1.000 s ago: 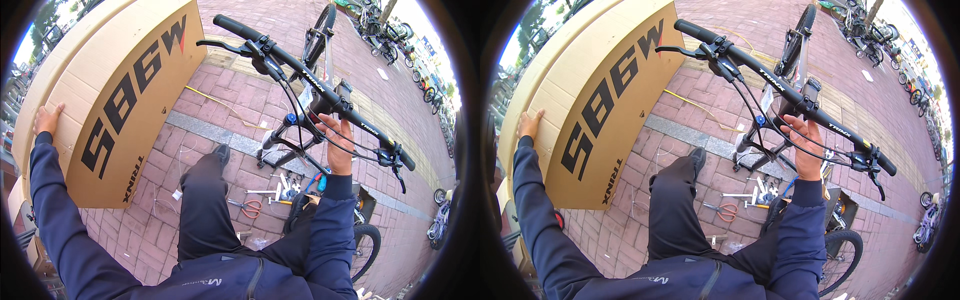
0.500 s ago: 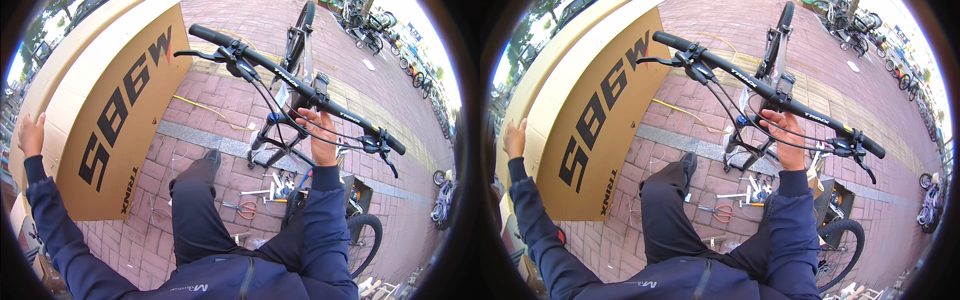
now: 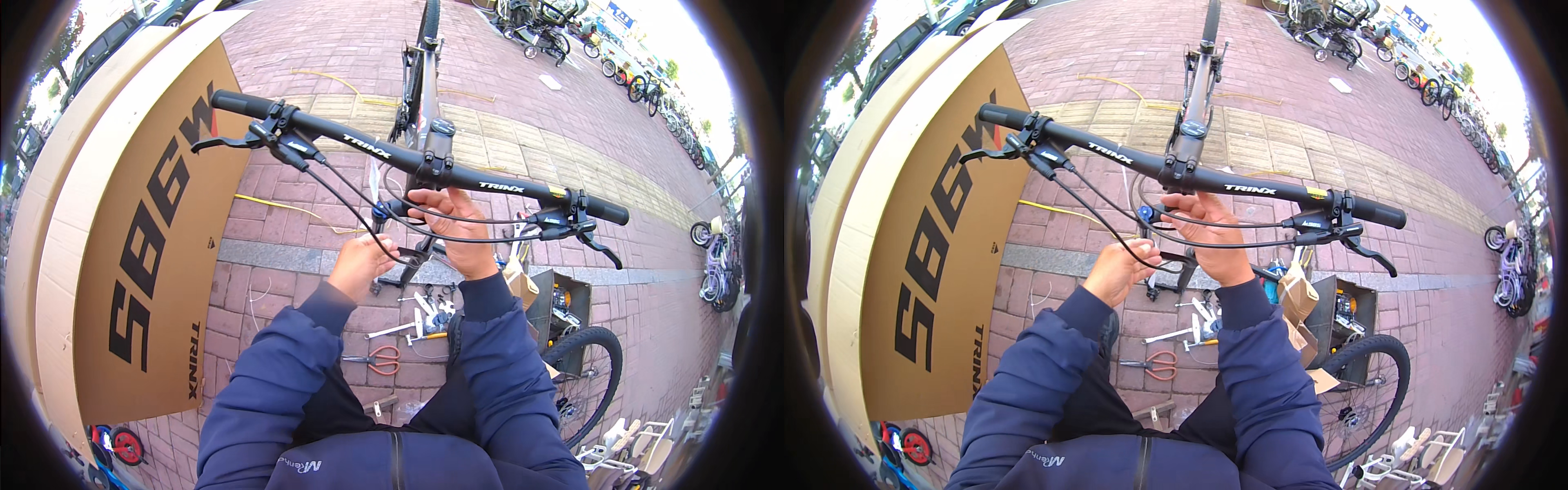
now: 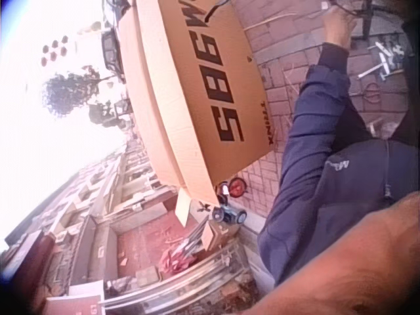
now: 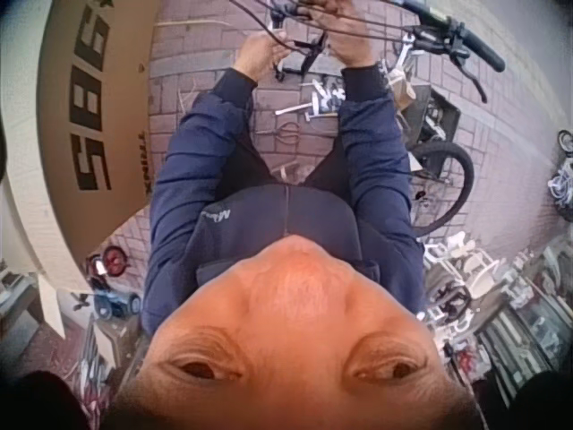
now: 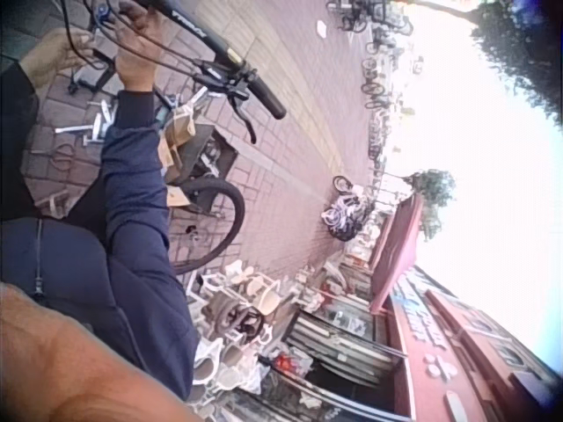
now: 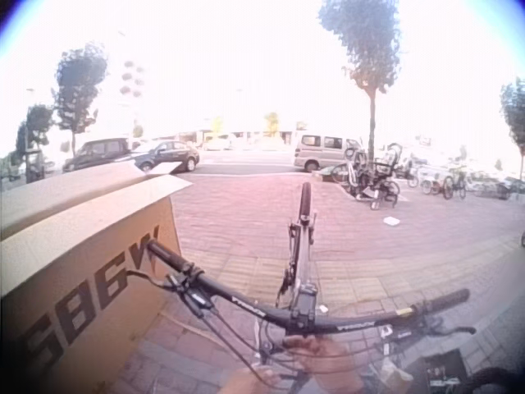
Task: The person installs a disc brake rotor onto a bicycle wheel using a screwdriver, then attaches a bell to the handlebar and removes protective packaging from the front fork. The wheel is set aside and the bicycle frame is repositioned during the process.
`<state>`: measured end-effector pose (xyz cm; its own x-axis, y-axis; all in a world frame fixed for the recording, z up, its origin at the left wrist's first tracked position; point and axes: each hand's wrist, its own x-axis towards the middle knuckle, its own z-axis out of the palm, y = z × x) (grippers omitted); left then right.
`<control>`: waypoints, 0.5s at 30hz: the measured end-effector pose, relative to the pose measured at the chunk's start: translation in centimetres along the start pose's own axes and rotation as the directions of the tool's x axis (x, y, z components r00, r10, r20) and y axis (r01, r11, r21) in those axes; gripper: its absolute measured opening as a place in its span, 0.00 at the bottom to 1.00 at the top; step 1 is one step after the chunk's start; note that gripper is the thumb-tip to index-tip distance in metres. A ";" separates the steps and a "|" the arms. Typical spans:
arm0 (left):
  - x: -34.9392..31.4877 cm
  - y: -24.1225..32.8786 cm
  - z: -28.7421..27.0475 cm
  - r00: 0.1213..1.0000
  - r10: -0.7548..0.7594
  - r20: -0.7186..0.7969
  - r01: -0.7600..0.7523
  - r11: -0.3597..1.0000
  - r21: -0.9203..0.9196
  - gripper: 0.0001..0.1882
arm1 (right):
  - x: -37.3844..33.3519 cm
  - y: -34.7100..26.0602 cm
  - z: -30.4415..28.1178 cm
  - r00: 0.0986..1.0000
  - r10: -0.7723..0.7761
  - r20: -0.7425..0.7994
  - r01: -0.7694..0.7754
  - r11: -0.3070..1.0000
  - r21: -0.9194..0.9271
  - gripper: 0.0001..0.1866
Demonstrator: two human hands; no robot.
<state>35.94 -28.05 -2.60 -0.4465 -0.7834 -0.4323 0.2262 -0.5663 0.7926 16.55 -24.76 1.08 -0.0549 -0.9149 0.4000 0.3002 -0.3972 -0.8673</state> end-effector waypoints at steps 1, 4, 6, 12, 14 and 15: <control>1.8 -1.0 1.1 0.998 0.006 0.067 0.009 0.977 -0.212 0.11 | -0.2 -0.1 0.0 1.000 0.018 -0.008 -0.018 1.000 -0.013 0.29; 6.2 -3.6 4.7 0.970 0.195 0.148 -0.060 0.775 -0.629 0.11 | -0.2 -0.5 0.6 0.991 0.134 -0.028 -0.131 0.987 0.093 0.32; 8.0 -4.8 5.6 0.921 0.377 0.094 -0.285 0.820 -0.497 0.14 | 0.2 -0.8 1.0 0.967 0.246 -0.063 -0.254 0.929 -0.270 0.31; 11.7 -4.9 4.9 0.907 0.308 0.287 0.042 0.612 -0.790 0.22 | 0.5 -0.5 3.1 0.986 0.147 -0.079 -0.165 0.927 -0.336 0.32; 12.5 -4.5 5.8 0.929 0.333 0.159 -0.107 0.656 -0.747 0.21 | 0.3 -0.6 2.6 0.988 0.117 -0.101 -0.132 0.980 -0.151 0.24; 12.8 -4.4 6.5 0.980 0.192 0.046 -0.089 0.639 -0.764 0.19 | 0.0 -0.8 2.2 0.981 0.086 -0.175 -0.111 0.984 -0.139 0.21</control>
<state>23.63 -33.93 -8.83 -0.4345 -0.8648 -0.2517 0.8458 -0.4878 0.2161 18.45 -24.33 2.42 -0.1946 -0.9441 0.2662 0.1696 -0.2996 -0.9389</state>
